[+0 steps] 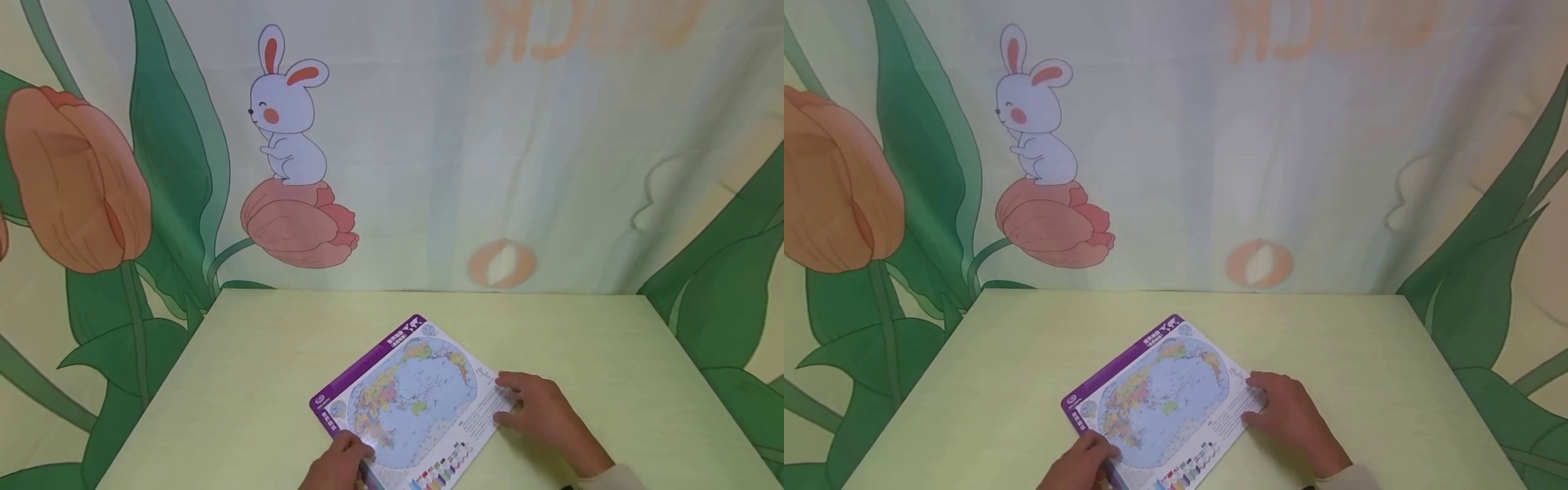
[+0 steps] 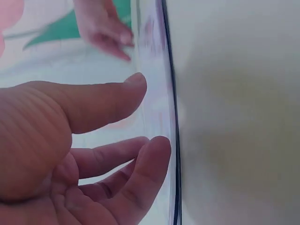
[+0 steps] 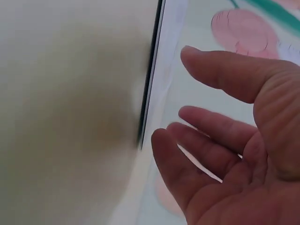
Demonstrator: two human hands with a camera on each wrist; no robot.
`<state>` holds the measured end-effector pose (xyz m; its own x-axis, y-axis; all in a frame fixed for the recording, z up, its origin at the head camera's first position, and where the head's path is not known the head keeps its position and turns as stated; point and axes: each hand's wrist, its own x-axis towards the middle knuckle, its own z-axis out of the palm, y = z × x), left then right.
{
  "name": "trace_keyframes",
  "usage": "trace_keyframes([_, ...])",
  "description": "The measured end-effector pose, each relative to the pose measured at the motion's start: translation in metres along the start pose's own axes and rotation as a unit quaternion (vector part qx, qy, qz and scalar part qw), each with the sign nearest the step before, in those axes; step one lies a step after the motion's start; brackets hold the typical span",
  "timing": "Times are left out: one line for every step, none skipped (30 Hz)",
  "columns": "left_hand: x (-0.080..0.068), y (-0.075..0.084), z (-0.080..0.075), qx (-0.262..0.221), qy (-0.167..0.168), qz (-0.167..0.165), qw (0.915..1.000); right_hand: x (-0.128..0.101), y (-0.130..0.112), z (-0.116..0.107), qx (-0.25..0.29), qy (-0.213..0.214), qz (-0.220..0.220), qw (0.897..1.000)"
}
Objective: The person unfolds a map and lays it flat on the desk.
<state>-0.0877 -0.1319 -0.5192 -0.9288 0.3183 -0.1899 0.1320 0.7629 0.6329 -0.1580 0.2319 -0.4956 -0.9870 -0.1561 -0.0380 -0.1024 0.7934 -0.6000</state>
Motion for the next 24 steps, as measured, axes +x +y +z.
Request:
trace_keyframes([0.002, 0.0, -0.011, 0.002, -0.01, -0.007, 0.9999, -0.004, -0.006, 0.002, 0.0, 0.002, 0.003, 1.0])
trace_keyframes([0.002, 0.003, -0.022, 0.001, -0.008, -0.01, 0.9999, -0.007, -0.01, 0.004, -0.003, 0.003, 0.003, 1.0])
trace_keyframes([0.002, 0.004, -0.031, 0.007, 0.001, -0.013, 0.9999, -0.011, -0.015, 0.006, -0.001, 0.004, 0.003, 1.0])
trace_keyframes([0.003, 0.001, -0.037, 0.01, 0.013, -0.012, 0.9998, -0.015, -0.02, 0.008, 0.002, 0.002, 0.004, 1.0])
trace_keyframes([0.005, -0.003, -0.042, 0.019, 0.027, -0.014, 0.9994, -0.019, -0.025, 0.011, 0.005, -0.003, 0.005, 1.0])
trace_keyframes([0.007, -0.005, -0.047, 0.024, 0.039, -0.02, 0.9988, -0.024, -0.03, 0.014, 0.008, -0.01, 0.006, 1.0])
trace_keyframes([0.009, -0.008, -0.051, 0.026, 0.049, -0.03, 0.998, -0.028, -0.034, 0.017, 0.01, -0.017, 0.0, 1.0])
trace_keyframes([0.012, -0.011, -0.056, 0.027, 0.054, -0.042, 0.9973, -0.031, -0.039, 0.02, 0.012, -0.024, -0.006, 1.0])
trace_keyframes([0.015, -0.015, -0.06, 0.023, 0.056, -0.055, 0.9966, -0.035, -0.042, 0.024, 0.015, -0.034, -0.009, 0.999])
trace_keyframes([0.018, -0.018, -0.063, 0.019, 0.059, -0.064, 0.996, -0.038, -0.045, 0.027, 0.019, -0.045, -0.014, 0.999])
trace_keyframes([0.021, -0.022, -0.067, 0.016, 0.061, -0.07, 0.9955, -0.041, -0.047, 0.031, 0.022, -0.056, -0.021, 0.998])
trace_keyframes([0.024, -0.025, -0.07, 0.015, 0.064, -0.073, 0.9951, -0.043, -0.049, 0.034, 0.025, -0.067, -0.028, 0.997])
trace_keyframes([0.027, -0.029, -0.073, 0.017, 0.067, -0.075, 0.9948, -0.044, -0.051, 0.036, 0.033, -0.079, -0.03, 0.996])
trace_keyframes([0.03, -0.032, -0.076, 0.019, 0.069, -0.072, 0.9948, -0.045, -0.053, 0.039, 0.042, -0.095, -0.025, 0.994])
trace_keyframes([0.033, -0.035, -0.078, 0.019, 0.072, -0.065, 0.9951, -0.045, -0.055, 0.041, 0.052, -0.111, -0.02, 0.992])
trace_keyframes([0.035, -0.038, -0.081, 0.02, 0.073, -0.059, 0.9954, -0.045, -0.057, 0.043, 0.062, -0.123, -0.019, 0.99])
trace_keyframes([0.038, -0.041, -0.083, 0.021, 0.074, -0.053, 0.9956, -0.046, -0.058, 0.046, 0.069, -0.133, -0.019, 0.989])
trace_keyframes([0.04, -0.043, -0.085, 0.021, 0.073, -0.049, 0.9959, -0.046, -0.059, 0.049, 0.071, -0.142, -0.018, 0.987])
trace_keyframes([0.042, -0.046, -0.087, 0.022, 0.072, -0.046, 0.9961, -0.046, -0.06, 0.052, 0.074, -0.151, -0.021, 0.986])
trace_keyframes([0.044, -0.048, -0.088, 0.024, 0.07, -0.043, 0.9964, -0.046, -0.059, 0.056, 0.07, -0.156, -0.031, 0.985])
trace_keyframes([0.045, -0.05, -0.089, 0.026, 0.068, -0.04, 0.9966, -0.047, -0.059, 0.06, 0.069, -0.16, -0.043, 0.984])
trace_keyframes([0.047, -0.051, -0.09, 0.029, 0.066, -0.037, 0.9967, -0.047, -0.058, 0.065, 0.061, -0.161, -0.055, 0.984])
trace_keyframes([0.048, -0.053, -0.092, 0.03, 0.063, -0.035, 0.9969, -0.047, -0.057, 0.07, 0.058, -0.165, -0.067, 0.982])
trace_keyframes([0.049, -0.053, -0.093, 0.032, 0.06, -0.032, 0.9972, -0.046, -0.056, 0.075, 0.049, -0.169, -0.079, 0.981])
